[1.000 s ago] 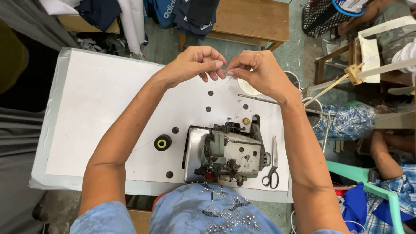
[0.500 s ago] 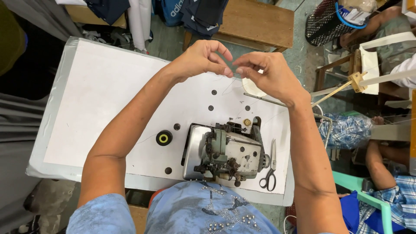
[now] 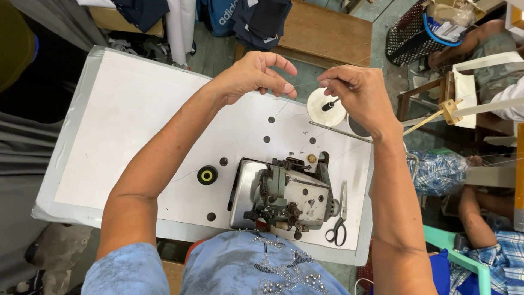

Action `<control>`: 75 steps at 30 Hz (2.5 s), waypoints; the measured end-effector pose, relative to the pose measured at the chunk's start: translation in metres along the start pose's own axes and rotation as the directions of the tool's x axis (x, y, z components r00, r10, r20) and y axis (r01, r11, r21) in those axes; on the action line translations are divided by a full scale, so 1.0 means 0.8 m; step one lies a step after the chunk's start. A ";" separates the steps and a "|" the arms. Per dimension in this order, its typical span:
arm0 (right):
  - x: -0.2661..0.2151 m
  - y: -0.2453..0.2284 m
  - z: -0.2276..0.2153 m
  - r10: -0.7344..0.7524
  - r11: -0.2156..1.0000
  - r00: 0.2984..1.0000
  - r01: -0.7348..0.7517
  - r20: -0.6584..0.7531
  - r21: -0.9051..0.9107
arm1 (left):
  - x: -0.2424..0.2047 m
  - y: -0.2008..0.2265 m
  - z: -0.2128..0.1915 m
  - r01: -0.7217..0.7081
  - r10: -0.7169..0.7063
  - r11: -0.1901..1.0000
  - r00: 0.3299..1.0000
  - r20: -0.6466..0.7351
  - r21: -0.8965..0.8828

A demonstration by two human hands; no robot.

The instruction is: The person threads a sewing machine by hand, using shears to cut the thread and guiding it through various points on the machine and a spool of thread.

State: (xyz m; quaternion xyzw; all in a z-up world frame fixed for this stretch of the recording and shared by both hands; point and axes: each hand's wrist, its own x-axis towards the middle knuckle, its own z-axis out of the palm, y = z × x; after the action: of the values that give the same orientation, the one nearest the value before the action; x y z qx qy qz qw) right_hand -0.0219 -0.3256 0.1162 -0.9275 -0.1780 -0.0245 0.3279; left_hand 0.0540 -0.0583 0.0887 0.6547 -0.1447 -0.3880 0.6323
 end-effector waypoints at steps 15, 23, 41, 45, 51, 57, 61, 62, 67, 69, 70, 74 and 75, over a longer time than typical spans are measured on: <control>-0.010 0.016 -0.005 0.007 1.000 0.999 -0.006 -0.034 0.023 | -0.004 -0.007 0.000 -0.006 0.006 1.000 1.000 -0.004 -0.014; -0.012 0.013 -0.005 0.031 0.999 0.999 -0.030 -0.038 0.040 | -0.004 -0.011 -0.004 -0.017 0.017 1.000 1.000 -0.006 -0.023; 0.028 -0.024 0.063 0.304 0.465 0.919 -0.374 0.252 0.803 | 0.007 0.000 0.001 -0.399 0.600 0.458 0.798 0.055 0.795; 0.025 0.031 0.092 0.381 0.470 0.908 -0.353 0.175 0.809 | 0.027 -0.022 0.008 -0.343 0.711 0.068 0.675 0.196 0.937; 0.018 0.071 0.106 0.497 0.427 0.863 -0.330 0.086 0.842 | 0.024 -0.026 0.027 -0.212 0.683 -0.383 0.590 0.430 0.899; 0.016 0.059 0.102 0.495 0.407 0.866 -0.299 0.067 0.863 | 0.028 -0.026 0.023 -0.215 0.713 -0.326 0.583 0.389 0.921; 0.015 0.052 0.100 0.466 0.462 0.885 -0.262 0.019 0.847 | 0.018 -0.017 0.029 -0.344 0.726 -0.019 0.640 0.250 0.939; 0.015 0.049 0.099 0.452 0.477 0.892 -0.253 0.012 0.842 | 0.017 -0.018 0.030 -0.397 0.730 0.058 0.643 0.232 0.916; 0.011 0.058 0.099 0.446 0.489 0.895 -0.245 0.002 0.837 | 0.032 -0.040 0.027 -0.449 0.813 0.073 0.543 0.208 0.890; 0.007 0.059 0.096 0.447 0.490 0.894 -0.242 -0.003 0.838 | 0.032 -0.041 0.026 -0.451 0.821 0.098 0.540 0.184 0.887; 0.006 0.059 0.094 0.442 0.491 0.897 -0.234 -0.008 0.839 | 0.032 -0.041 0.024 -0.445 0.815 0.117 0.553 0.170 0.888; 0.002 0.058 0.095 0.427 0.487 0.904 -0.214 -0.017 0.847 | 0.026 -0.036 0.025 -0.465 0.821 0.178 0.556 0.130 0.867; 0.003 0.060 0.097 0.425 0.486 0.905 -0.215 -0.014 0.847 | 0.026 -0.036 0.024 -0.462 0.821 0.180 0.557 0.127 0.868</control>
State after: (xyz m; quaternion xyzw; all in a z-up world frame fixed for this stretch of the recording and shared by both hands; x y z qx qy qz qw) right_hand -0.0086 -0.3118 0.0273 -0.6688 0.0464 0.0209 0.7417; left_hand 0.0457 -0.0813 0.0566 0.7980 -0.4541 0.1760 0.3550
